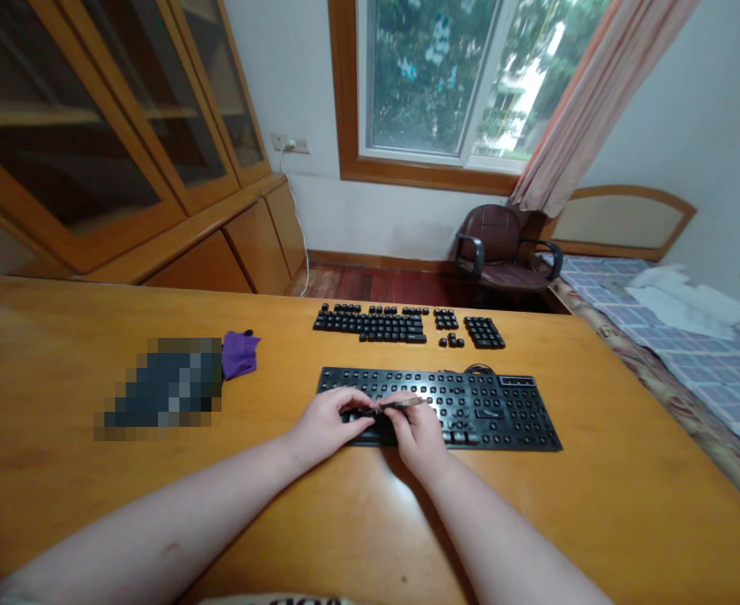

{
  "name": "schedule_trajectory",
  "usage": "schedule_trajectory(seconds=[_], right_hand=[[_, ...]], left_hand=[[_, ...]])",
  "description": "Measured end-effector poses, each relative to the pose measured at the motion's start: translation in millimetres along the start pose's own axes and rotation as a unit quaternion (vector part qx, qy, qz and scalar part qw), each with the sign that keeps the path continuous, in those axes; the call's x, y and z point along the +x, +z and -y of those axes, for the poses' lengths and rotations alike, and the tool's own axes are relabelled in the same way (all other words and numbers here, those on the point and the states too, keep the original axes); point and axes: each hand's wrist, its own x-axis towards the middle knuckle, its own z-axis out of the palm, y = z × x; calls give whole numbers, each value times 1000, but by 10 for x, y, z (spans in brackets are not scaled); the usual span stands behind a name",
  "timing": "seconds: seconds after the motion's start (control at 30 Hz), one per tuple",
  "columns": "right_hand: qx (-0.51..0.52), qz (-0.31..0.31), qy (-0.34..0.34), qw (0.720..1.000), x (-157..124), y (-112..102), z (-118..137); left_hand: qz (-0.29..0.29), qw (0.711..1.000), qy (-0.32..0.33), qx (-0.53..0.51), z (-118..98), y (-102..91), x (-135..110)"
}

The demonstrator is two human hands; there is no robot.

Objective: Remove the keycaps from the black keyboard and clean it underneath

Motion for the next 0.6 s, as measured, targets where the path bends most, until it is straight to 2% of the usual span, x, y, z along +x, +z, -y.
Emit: schedule_trajectory(seconds=[0.2, 0.37, 0.43, 0.6], right_hand=[[-13, 25, -8, 1000, 20, -8, 25], [1, 53, -51, 997, 65, -20, 51], [2, 50, -55, 997, 68, -19, 50], [-34, 11, -15, 999, 35, -25, 31]], left_hand=[[6, 1000, -11, -27, 7, -6, 9], [11, 998, -30, -46, 64, 18, 10], [9, 998, -29, -50, 62, 15, 10], [-6, 998, -20, -66, 11, -34, 25]])
